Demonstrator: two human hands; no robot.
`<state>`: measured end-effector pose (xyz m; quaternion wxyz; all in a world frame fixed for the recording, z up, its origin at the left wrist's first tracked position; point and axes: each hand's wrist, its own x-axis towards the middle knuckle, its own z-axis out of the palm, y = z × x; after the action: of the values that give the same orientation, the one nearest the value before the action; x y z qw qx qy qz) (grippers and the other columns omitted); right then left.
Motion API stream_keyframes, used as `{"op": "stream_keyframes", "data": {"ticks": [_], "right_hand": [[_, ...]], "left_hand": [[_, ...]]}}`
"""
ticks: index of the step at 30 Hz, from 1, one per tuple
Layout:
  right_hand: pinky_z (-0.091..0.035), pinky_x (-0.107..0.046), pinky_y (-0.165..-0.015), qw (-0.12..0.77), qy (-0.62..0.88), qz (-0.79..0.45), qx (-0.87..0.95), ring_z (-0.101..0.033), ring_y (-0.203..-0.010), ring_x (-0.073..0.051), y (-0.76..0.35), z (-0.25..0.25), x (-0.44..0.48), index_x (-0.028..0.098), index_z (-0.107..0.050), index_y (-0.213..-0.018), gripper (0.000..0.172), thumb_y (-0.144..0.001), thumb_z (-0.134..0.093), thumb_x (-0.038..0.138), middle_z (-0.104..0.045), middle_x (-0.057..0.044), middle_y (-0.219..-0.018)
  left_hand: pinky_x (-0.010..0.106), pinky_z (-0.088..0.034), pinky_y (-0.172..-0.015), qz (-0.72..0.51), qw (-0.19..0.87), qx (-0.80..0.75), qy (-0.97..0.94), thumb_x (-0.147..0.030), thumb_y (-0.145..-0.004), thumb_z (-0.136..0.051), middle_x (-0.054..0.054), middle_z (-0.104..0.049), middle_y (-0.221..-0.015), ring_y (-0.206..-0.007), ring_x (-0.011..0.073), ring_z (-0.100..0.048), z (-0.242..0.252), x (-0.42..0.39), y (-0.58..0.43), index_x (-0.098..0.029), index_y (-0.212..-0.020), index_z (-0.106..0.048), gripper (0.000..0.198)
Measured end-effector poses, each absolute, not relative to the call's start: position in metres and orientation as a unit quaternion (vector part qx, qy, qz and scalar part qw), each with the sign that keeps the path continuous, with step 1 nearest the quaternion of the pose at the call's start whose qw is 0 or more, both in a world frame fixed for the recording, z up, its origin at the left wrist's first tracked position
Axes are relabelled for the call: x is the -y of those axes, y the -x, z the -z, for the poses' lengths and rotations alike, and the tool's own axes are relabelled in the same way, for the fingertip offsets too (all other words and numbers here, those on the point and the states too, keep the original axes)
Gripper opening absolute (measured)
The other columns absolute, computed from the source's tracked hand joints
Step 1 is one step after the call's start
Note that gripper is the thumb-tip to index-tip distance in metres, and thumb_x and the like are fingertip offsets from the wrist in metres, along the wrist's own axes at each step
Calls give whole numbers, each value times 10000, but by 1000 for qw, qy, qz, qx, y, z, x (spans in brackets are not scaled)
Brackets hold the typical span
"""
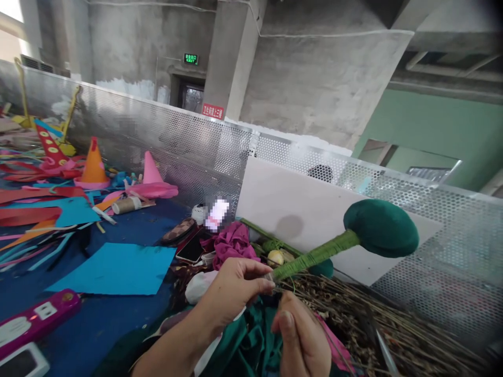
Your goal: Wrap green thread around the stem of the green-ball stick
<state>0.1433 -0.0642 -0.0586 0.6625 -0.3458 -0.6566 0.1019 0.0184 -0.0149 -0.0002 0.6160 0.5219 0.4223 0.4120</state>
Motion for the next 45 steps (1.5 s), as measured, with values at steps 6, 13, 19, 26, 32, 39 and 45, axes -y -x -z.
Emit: {"op": "stream_keyframes", "data": {"ticks": [6,13,19,26,32,39,45], "right_hand": [[-316,-246,-506,617,370,2,695,-445,-528,-115,-141,56,65,194,-456,-662,351,-1000,-391,261,-425,19,-584],[-498,-299,-745,595,316,-106,731,-630,-815,-189,-162,34,59,205,-608,-799,304,-997,-387,269,-633,-63,-812],[-496,-255,-685,559,391,-102,724,-623,-883,-187,-186,19,54,201,-710,-827,263,-958,-487,248,-636,-81,-918],[-495,-264,-642,553,379,-121,733,-613,-789,-173,-187,14,50,186,-726,-785,297,-952,-498,276,-625,-72,-831],[-503,-277,-672,568,385,-130,716,-620,-827,-185,-188,16,47,209,-759,-871,261,-942,-519,280,-641,-71,-861],[-469,-266,-707,546,447,-172,687,-599,-820,-169,-194,20,40,204,-765,-827,290,-949,-508,264,-628,-48,-826],[-455,-254,-712,529,480,-197,672,-609,-798,-161,-201,18,38,189,-763,-764,281,-927,-539,237,-640,-37,-790]], "left_hand": [[200,-397,-511,-421,579,-427,-552,-162,-641,-693,-1,-693,-632,-513,94,-532,4,15,-21,-100,-910,-751,283],[295,-466,-759,-353,338,-514,-705,-283,-751,-624,11,-769,-952,-923,238,-675,6,18,-15,-265,-992,-759,277],[276,-419,-667,-295,210,-531,-767,-303,-799,-617,-20,-773,-886,-847,225,-691,6,26,-21,-366,-974,-751,230],[291,-400,-669,-242,178,-520,-799,-326,-847,-589,-15,-775,-923,-841,234,-694,5,31,-27,-397,-1063,-723,264],[289,-389,-638,-238,124,-509,-818,-329,-861,-588,-10,-769,-890,-808,227,-696,6,33,-28,-344,-964,-743,187],[301,-418,-627,-206,20,-451,-868,-184,-850,-552,-7,-749,-824,-786,228,-690,10,36,-32,-280,-898,-722,201],[293,-421,-588,-279,-78,-353,-890,-132,-855,-512,2,-744,-853,-707,197,-669,19,35,-34,-244,-1068,-655,280]]}}
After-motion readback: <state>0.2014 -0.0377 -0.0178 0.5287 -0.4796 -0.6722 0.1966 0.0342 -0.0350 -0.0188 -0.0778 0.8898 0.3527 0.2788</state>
